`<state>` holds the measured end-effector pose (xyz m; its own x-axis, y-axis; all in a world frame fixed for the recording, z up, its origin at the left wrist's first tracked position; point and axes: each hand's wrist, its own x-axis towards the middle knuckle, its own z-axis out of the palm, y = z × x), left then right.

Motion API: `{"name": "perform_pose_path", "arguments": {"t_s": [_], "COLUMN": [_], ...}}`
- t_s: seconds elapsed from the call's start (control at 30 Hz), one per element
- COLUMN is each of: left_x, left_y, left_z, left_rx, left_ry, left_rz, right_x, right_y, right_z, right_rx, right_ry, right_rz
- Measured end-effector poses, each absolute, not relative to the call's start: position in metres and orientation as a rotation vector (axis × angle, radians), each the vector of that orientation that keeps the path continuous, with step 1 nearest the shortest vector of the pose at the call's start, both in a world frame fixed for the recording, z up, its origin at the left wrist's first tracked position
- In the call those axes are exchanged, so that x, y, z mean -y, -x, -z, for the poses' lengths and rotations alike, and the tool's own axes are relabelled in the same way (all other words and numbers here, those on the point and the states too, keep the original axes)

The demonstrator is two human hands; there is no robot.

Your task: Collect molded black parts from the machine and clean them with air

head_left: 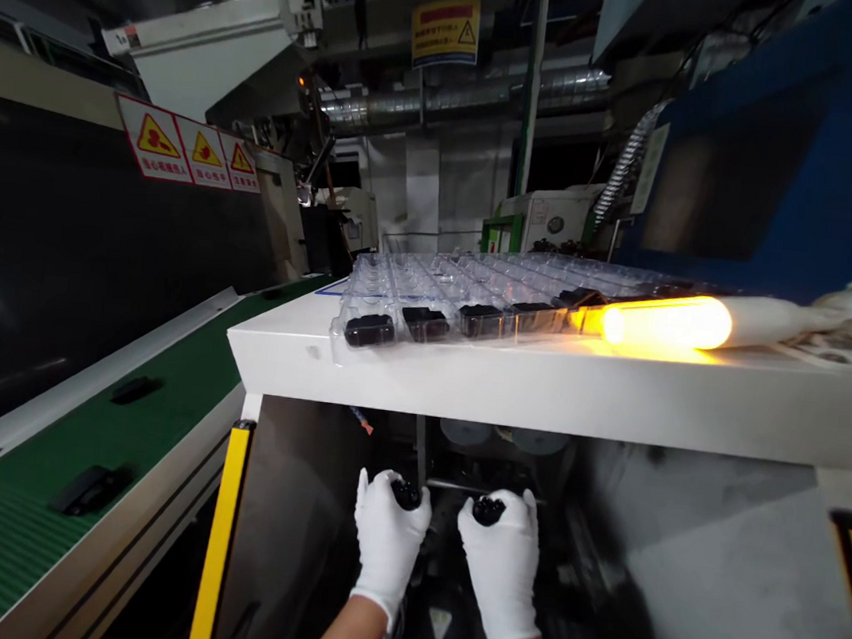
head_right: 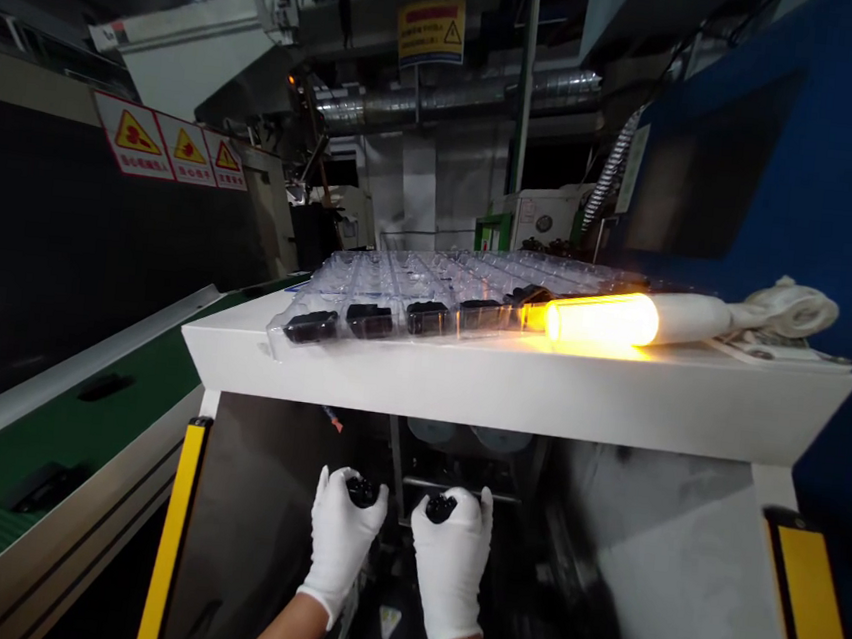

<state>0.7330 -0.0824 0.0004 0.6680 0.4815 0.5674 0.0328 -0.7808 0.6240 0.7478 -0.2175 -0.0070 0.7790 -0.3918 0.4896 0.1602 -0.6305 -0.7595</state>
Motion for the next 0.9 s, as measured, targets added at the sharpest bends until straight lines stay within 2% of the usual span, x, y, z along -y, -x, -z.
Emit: {"name": "perform_pose_path", "arguments": {"t_s": [0.33, 0.53, 0.9], "left_x": [0.085, 0.089, 0.089], "left_y": [-0.735, -0.739, -0.738], "left_z": [0.002, 0.005, 0.001], "left_rx": [-0.366, -0.437, -0.478], "left_ry": [-2.236, -1.954, -1.993], "left_rz": [-1.089, -0.951, -0.905], "right_x": [0.214, 0.216, 0.213], "right_y": [-0.74, -0.745, -0.746], "right_z": [0.011, 0.012, 0.013], "right_rx": [-0.307, -0.245, -0.265], "right_ry": [2.118, 2.127, 2.036], "right_rz": [0.901, 0.924, 0.921]}}
